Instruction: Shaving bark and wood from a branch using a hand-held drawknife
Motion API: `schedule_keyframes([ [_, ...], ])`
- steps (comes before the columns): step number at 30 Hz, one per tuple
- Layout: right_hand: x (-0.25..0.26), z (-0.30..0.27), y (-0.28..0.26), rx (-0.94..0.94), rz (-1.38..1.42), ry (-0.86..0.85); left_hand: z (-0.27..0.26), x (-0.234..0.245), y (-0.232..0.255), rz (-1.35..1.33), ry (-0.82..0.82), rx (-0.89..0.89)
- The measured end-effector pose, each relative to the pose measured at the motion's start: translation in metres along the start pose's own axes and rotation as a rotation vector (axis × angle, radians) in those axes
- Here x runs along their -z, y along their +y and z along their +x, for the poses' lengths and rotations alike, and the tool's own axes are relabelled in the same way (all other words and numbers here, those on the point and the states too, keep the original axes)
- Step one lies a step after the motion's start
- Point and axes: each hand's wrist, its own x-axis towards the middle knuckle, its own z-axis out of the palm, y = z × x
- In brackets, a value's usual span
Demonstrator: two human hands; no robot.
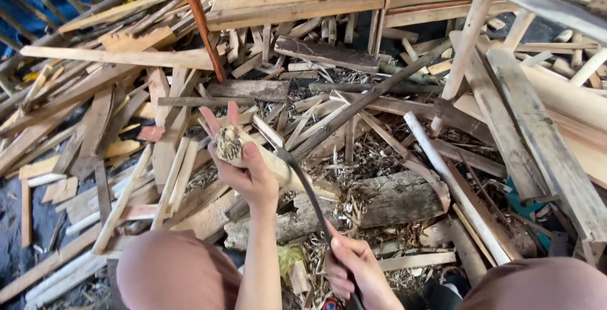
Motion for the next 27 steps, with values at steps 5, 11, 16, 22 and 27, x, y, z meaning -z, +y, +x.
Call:
schedule_keyframes([
  [5,0.045,0.032,0.002,0.000,-0.126,0.117,-0.001,-0.002,-0.001,-0.010,0.009,0.040],
  [11,0.003,0.017,-0.007,-0.026,-0.188,0.172,0.009,-0.001,0.001,0.007,0.060,0.066],
  [16,0.037,0.033,0.005,-0.047,-0.064,0.079,0.005,0.003,0.002,-0.028,0.173,0.101],
  [22,0.025,0.035,0.004,-0.014,-0.272,0.226,0.006,0.014,-0.018,-0.280,0.214,0.316],
  [27,0.019,0.030,0.002,-0.014,-0.077,0.159,0.004,0.012,-0.011,-0.108,0.139,0.230],
])
